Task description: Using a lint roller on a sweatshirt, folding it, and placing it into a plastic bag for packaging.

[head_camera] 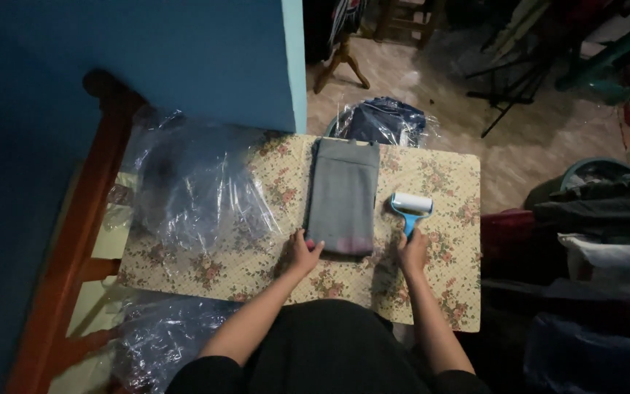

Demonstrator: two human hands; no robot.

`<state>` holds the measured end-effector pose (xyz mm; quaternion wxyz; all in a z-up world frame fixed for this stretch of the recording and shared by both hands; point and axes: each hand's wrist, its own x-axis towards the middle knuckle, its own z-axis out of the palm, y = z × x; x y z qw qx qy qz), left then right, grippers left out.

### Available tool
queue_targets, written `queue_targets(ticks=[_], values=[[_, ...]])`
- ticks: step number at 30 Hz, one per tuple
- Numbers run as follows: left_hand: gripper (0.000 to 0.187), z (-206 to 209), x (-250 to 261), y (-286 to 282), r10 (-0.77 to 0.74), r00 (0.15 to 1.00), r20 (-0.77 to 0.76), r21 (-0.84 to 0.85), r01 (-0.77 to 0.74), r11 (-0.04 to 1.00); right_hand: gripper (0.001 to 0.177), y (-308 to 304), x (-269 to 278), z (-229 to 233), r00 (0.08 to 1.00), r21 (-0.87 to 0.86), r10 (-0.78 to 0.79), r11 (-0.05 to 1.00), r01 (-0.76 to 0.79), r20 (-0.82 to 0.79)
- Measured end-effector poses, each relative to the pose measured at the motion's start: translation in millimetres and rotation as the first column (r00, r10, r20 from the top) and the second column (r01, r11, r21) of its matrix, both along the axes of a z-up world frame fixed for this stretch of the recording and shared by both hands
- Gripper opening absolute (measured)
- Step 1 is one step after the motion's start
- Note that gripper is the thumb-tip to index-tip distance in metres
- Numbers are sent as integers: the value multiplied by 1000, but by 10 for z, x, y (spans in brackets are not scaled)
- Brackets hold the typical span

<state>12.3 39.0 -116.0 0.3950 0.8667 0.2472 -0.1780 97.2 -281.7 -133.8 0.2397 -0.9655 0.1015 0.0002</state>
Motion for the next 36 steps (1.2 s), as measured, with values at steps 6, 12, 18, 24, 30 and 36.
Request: queue_targets(ticks=[6, 12, 18, 24, 30, 36], values=[[89, -488, 255, 68, 323, 946, 18, -224, -311, 923, 37, 2, -136, -81, 988, -158, 34, 987, -9, 151], [98, -190, 379, 64, 302, 939, -163, -464, -343, 817, 69, 409, -214, 681, 993, -295, 9, 955, 28, 121], [99, -285, 314, -58, 203, 976, -82, -467, -217, 857, 53, 957, -218, 1049, 750, -3, 388, 889, -458, 535], [55, 9, -200, -277, -103, 962, 251, -284, 175, 943, 100, 1709, -218, 1991, 833, 318, 481, 863, -393, -274], [29, 522, -388, -489, -225, 874, 430, -170, 323, 931, 119, 1923, 1, 1552, 726, 220, 458, 888, -405, -513], [72, 298, -328, -438, -459, 870, 178, -180, 488, 854, 79, 1580, 334, 691, 673, 73, 511, 821, -566, -536]])
